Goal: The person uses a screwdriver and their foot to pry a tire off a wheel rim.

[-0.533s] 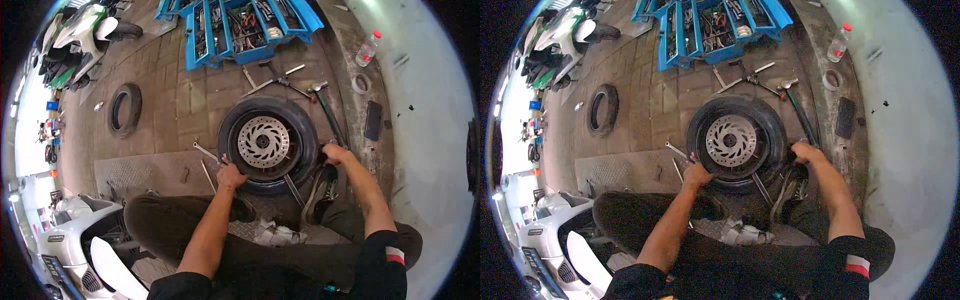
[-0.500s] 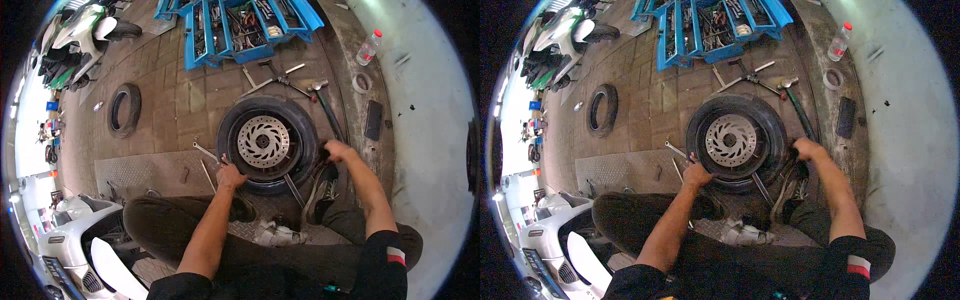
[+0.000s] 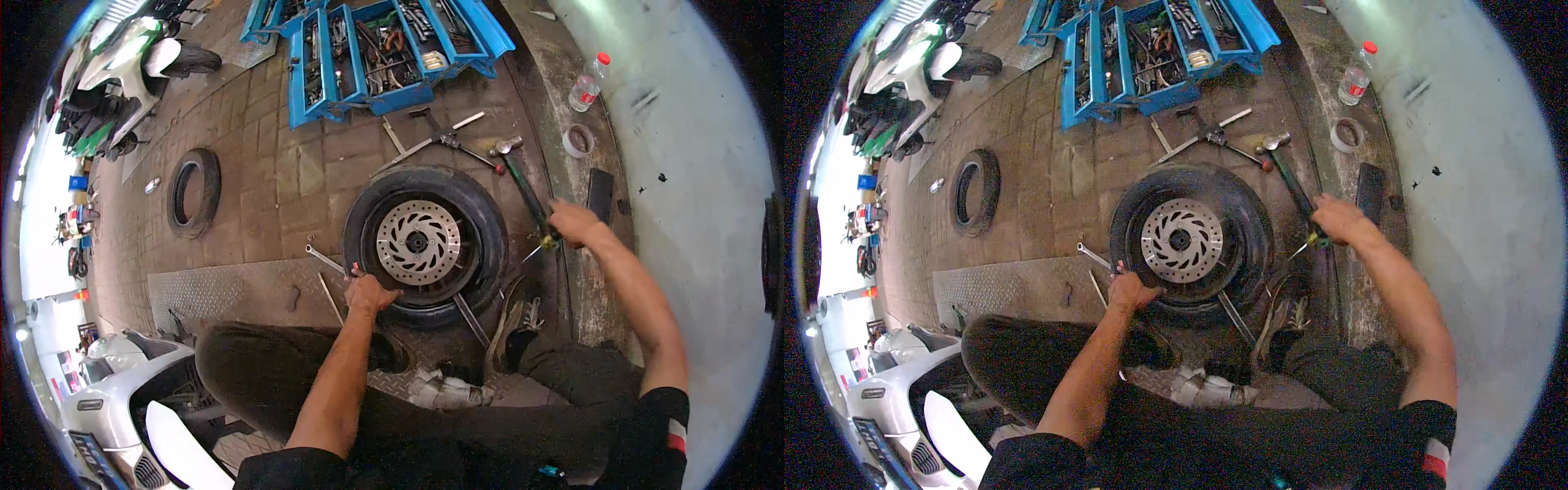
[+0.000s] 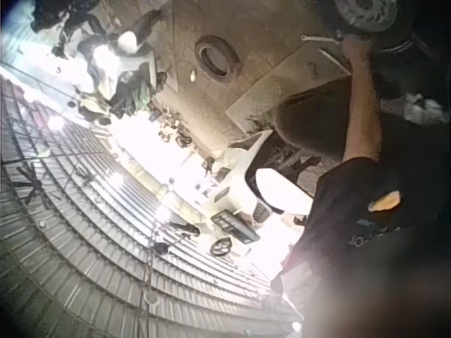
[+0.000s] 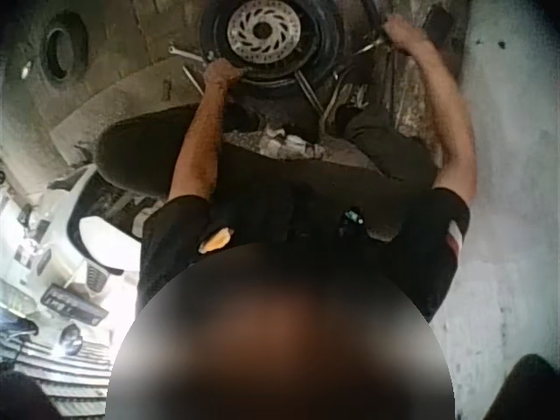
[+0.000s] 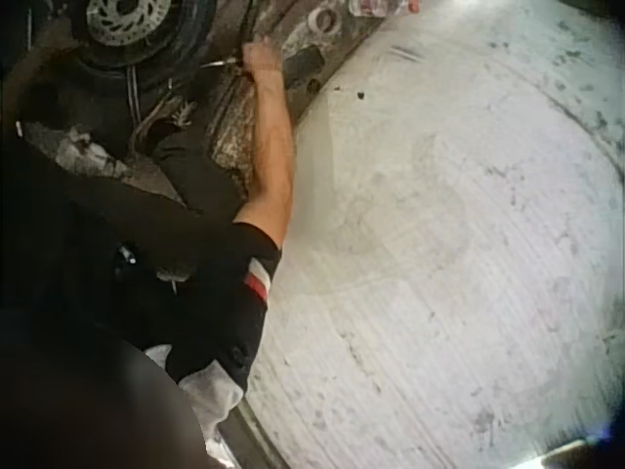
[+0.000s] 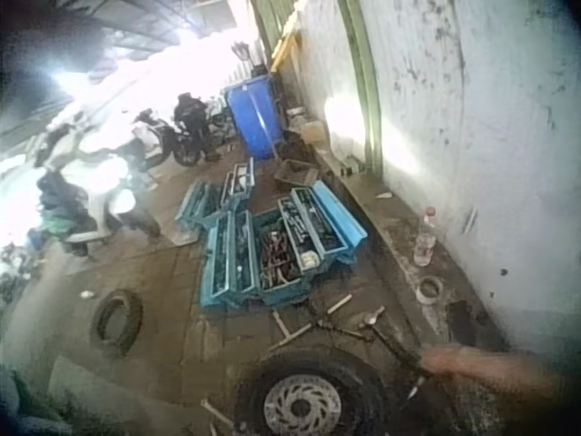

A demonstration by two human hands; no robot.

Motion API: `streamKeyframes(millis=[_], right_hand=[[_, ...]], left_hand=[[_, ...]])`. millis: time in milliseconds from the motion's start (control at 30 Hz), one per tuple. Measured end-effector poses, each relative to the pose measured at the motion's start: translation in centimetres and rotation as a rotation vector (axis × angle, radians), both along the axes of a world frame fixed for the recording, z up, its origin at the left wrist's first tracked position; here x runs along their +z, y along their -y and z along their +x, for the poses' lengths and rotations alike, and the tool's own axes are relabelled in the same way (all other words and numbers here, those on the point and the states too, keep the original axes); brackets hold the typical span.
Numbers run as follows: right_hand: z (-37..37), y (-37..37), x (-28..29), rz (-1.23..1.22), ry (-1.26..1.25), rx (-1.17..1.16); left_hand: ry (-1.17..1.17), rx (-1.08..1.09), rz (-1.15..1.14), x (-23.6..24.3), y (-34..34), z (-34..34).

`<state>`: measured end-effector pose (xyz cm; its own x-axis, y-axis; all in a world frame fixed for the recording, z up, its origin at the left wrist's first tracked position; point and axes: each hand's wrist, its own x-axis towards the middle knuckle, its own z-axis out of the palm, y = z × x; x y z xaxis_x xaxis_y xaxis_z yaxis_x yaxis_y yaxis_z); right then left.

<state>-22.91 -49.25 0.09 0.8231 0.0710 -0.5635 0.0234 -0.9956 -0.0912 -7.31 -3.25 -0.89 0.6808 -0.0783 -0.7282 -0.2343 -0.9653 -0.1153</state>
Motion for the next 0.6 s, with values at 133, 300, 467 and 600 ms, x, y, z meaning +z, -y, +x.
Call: streamKeyframes(millis=[133, 300, 467, 600], right_hand=[[2.0, -1.2, 9.1, -0.220, -0.192, 0.061], [4.6, -7.5, 21.3, -0.066, -0.164, 0.124], [4.8, -14.3, 23.4, 0.203, -0.248, 0.108], [3.1, -20.3, 13.1, 0.188, -0.048, 0.035]], left_hand=[[-0.112, 0.108, -0.079, 2.2, 0.4, 0.3], [-0.029, 0.073, -0.079, -2.5, -6.6, 1.7], [0.055, 0.489, -0.488, -7.7, -7.8, -0.1], [0.184, 0.578, -0.620, -8.1, -6.0, -3.7]])
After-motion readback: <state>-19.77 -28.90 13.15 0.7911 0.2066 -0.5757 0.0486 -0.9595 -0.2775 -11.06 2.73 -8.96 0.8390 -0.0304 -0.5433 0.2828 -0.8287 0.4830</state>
